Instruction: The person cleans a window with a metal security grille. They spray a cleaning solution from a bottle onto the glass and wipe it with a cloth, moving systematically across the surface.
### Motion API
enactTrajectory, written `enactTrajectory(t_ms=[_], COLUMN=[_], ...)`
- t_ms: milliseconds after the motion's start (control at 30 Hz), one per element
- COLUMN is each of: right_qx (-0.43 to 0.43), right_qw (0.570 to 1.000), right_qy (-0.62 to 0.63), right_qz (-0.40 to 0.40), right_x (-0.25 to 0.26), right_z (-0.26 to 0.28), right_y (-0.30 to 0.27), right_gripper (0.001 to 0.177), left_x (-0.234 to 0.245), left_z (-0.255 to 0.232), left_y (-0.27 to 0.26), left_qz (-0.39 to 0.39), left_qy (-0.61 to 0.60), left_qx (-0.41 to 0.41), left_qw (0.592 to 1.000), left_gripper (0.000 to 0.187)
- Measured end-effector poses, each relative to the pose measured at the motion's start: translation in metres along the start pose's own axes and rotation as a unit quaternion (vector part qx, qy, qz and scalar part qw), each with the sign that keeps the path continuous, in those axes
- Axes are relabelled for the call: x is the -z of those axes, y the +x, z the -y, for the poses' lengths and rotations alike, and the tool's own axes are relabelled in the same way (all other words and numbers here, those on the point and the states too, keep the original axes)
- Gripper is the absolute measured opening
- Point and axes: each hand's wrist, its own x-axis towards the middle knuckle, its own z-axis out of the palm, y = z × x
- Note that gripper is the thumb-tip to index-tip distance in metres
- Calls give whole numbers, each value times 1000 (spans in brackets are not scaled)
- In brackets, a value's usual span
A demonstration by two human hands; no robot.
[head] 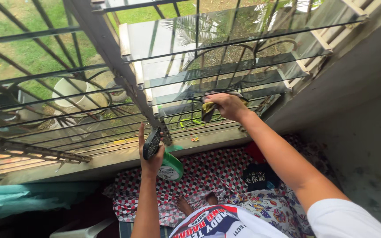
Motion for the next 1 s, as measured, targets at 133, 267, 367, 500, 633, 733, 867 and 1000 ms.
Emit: enactTrajectory(t_ms=[133,267,367,500,633,733,867,1000], right_qx=[19,64,49,42,-37,-107,-205,-348], right_qw=[1000,998,999,997,995,991,962,906], right_qy=[-21,-6,18,55,83,-6,-117,-189], right_qz=[-10,-11,-2,19,-29,-75,-139,-148], right_x=[-25,-81,-102,-83,-28,33,81,60], right_z=[19,71,98,88,32,-35,-112,-116], right_y=[13,56,77,65,10,-52,-108,-97], right_gripper=[45,44,41,39,41,47,42,39], left_x=[10,17,15,1,-19,-28,-33,-38], left_z=[-5,-10,-11,-7,-3,-4,-11,-19], left_y=[-8,-8,-3,8,17,19,22,24], left_qz=[-19,-34,-38,-8,-14,21,43,57], left_qy=[21,67,123,130,184,150,139,130], left_qx=[-12,-38,-88,-39,-230,-154,-115,-70], left_qw=[1000,996,988,991,955,976,983,987], left_gripper=[98,74,50,41,38,36,43,47])
